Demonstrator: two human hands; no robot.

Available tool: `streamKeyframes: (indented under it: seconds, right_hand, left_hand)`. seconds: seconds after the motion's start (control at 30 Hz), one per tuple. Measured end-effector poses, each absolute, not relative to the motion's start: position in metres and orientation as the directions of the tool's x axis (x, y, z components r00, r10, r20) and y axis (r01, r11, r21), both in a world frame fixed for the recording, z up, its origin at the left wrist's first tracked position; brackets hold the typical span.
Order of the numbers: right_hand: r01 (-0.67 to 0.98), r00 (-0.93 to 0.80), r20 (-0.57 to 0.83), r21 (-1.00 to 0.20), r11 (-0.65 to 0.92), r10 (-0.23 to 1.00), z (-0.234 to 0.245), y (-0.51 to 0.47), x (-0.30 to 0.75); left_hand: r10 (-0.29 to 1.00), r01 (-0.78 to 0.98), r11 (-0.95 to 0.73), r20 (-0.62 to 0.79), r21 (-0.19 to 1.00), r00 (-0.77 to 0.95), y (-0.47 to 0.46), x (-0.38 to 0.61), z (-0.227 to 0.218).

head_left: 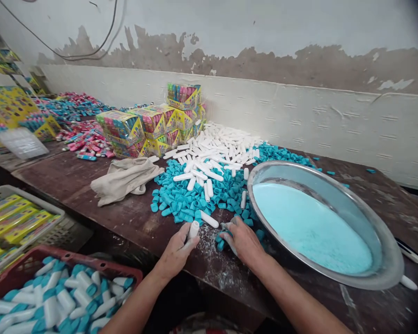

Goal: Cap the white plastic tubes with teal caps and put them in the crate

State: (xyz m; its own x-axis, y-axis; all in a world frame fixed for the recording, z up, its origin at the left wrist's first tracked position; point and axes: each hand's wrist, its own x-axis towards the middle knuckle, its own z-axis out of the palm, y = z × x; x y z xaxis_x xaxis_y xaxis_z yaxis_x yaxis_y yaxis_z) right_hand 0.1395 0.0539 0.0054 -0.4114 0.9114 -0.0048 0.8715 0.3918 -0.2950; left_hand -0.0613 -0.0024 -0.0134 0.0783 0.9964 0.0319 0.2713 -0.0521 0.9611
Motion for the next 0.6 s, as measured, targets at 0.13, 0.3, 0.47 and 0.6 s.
streamKeyframes:
  seconds: [0.13,0.3,0.47,0.6]
  right_hand:
    - [0.85,-0.487,-0.03,-0.244,0.466,0.873,0.005,0.048,0.13]
    - [0.825,-0.498,-0.005,-0.313,0.471,0.867,-0.003,0.04,0.141]
    - [0.81,-0.484,0.075,-0.339,0.479,0.872,-0.002,0.056,0.145]
    - [0.898,-0.403,0.116,-0.139,0.417,0.908,0.002,0.093,0.132]
  left_hand:
    - [0.995,0.283,-0.047,0.021,0.958,0.096,-0.006,-0.062,-0.011]
    - [0.995,0.268,-0.054,0.031,0.962,0.091,-0.009,-0.065,-0.013]
    - [0.998,0.23,-0.053,0.043,0.972,0.047,-0.009,-0.065,-0.016]
    - [0.999,0.211,-0.044,0.042,0.976,0.013,-0.01,-0.064,-0.017]
